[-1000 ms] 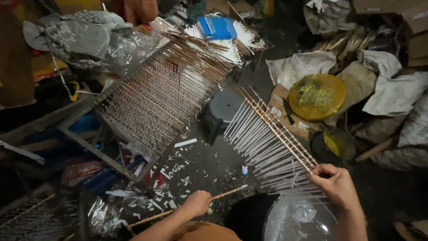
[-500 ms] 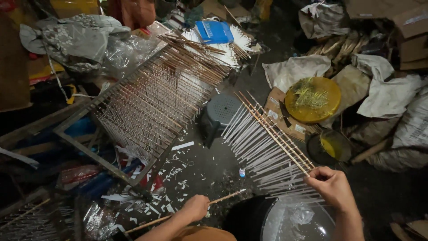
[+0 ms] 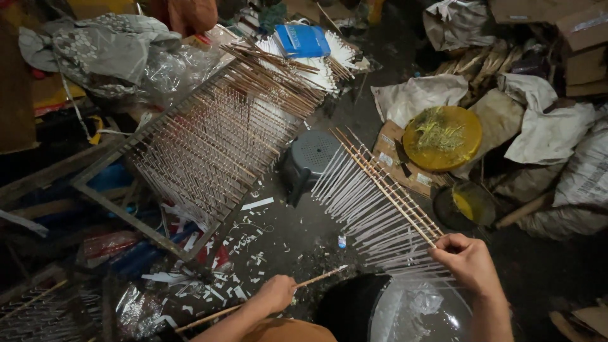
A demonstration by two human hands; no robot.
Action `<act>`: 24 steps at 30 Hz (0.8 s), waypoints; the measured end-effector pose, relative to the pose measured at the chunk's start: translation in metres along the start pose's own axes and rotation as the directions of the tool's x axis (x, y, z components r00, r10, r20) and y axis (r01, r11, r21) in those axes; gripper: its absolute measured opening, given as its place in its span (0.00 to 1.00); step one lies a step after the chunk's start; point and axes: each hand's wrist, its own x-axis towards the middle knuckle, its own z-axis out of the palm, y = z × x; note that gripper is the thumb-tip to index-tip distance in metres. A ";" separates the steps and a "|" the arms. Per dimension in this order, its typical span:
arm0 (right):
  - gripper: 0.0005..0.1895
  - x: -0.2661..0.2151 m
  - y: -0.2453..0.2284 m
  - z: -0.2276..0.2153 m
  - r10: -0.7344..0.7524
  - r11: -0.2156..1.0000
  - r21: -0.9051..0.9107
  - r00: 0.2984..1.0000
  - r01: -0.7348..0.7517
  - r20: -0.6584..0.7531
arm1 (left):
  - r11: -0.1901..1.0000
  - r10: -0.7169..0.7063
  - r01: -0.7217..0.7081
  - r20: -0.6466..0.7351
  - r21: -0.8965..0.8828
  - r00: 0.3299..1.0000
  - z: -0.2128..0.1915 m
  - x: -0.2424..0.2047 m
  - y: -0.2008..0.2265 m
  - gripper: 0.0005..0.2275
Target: Dipping a rack of candle wicks into a container of wax to coat them.
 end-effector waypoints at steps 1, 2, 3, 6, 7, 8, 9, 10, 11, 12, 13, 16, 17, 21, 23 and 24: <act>0.05 -0.003 -0.007 0.000 0.039 0.999 -0.025 0.999 -0.040 -0.019 | 0.999 0.003 -0.002 0.031 -0.033 1.000 0.001 0.002 -0.002 0.13; 0.06 -0.005 -0.014 0.001 0.078 0.996 -0.049 0.996 -0.080 -0.040 | 0.998 0.007 -0.003 0.062 -0.066 0.998 0.003 0.005 -0.003 0.14; 0.06 -0.006 -0.016 0.001 0.081 0.995 -0.049 0.996 -0.083 -0.039 | 0.998 0.006 -0.002 0.065 -0.065 0.998 0.000 0.004 -0.001 0.14; 0.06 -0.007 -0.016 0.001 0.101 0.994 0.044 0.994 -0.099 -0.035 | 0.999 -0.033 0.033 0.133 0.002 0.991 -0.005 0.002 0.003 0.14; 0.06 -0.006 -0.012 0.001 0.075 0.996 0.051 0.997 -0.073 -0.029 | 1.000 0.024 -0.024 0.080 0.006 0.996 -0.003 0.001 0.002 0.14; 0.06 -0.006 -0.007 0.000 0.048 0.997 0.058 0.999 -0.047 -0.024 | 0.997 0.082 -0.082 0.028 0.012 0.996 -0.001 0.001 0.000 0.15; 0.06 0.001 0.006 -0.002 0.061 0.996 0.059 0.998 -0.060 -0.025 | 0.997 0.081 -0.081 0.041 0.015 0.996 0.007 0.013 -0.007 0.15; 0.05 0.008 0.020 -0.004 0.003 1.000 0.028 1.000 -0.003 -0.009 | 0.979 0.158 -0.153 -0.033 0.133 0.987 0.016 0.026 -0.014 0.13; 0.05 0.006 0.037 -0.007 -0.039 0.999 -0.004 0.999 0.039 0.012 | 0.944 0.242 -0.214 -0.083 0.251 0.967 0.032 0.033 -0.022 0.12; 0.05 0.014 0.030 -0.008 -0.012 1.000 -0.005 1.000 0.012 0.015 | 0.944 0.238 -0.218 -0.055 0.247 0.970 0.028 0.039 -0.025 0.12; 0.08 0.010 0.029 -0.012 -0.098 0.994 -0.052 0.994 0.101 0.041 | 0.929 0.307 -0.253 -0.180 0.270 0.935 0.036 0.040 -0.028 0.12; 0.11 0.003 0.018 -0.015 -0.170 0.977 -0.121 0.984 0.176 0.058 | 0.904 0.372 -0.297 -0.224 0.308 0.901 0.021 0.017 -0.025 0.10; 0.10 0.010 0.021 -0.019 -0.228 0.964 -0.130 0.973 0.232 0.044 | 0.895 0.371 -0.286 -0.214 0.343 0.904 0.008 0.015 -0.015 0.08; 0.07 -0.007 -0.031 -0.019 -0.137 0.984 -0.114 0.991 0.136 0.002 | 0.980 0.196 -0.187 -0.228 0.061 0.954 -0.029 -0.041 0.023 0.14; 0.07 -0.011 -0.049 -0.015 -0.093 0.993 -0.080 0.995 0.090 -0.042 | 0.983 0.167 -0.181 -0.262 -0.034 0.951 -0.032 -0.044 0.026 0.15; 0.07 -0.011 -0.044 -0.014 -0.087 0.993 -0.082 0.995 0.083 -0.048 | 0.982 0.172 -0.186 -0.255 -0.031 0.952 -0.037 -0.051 0.030 0.15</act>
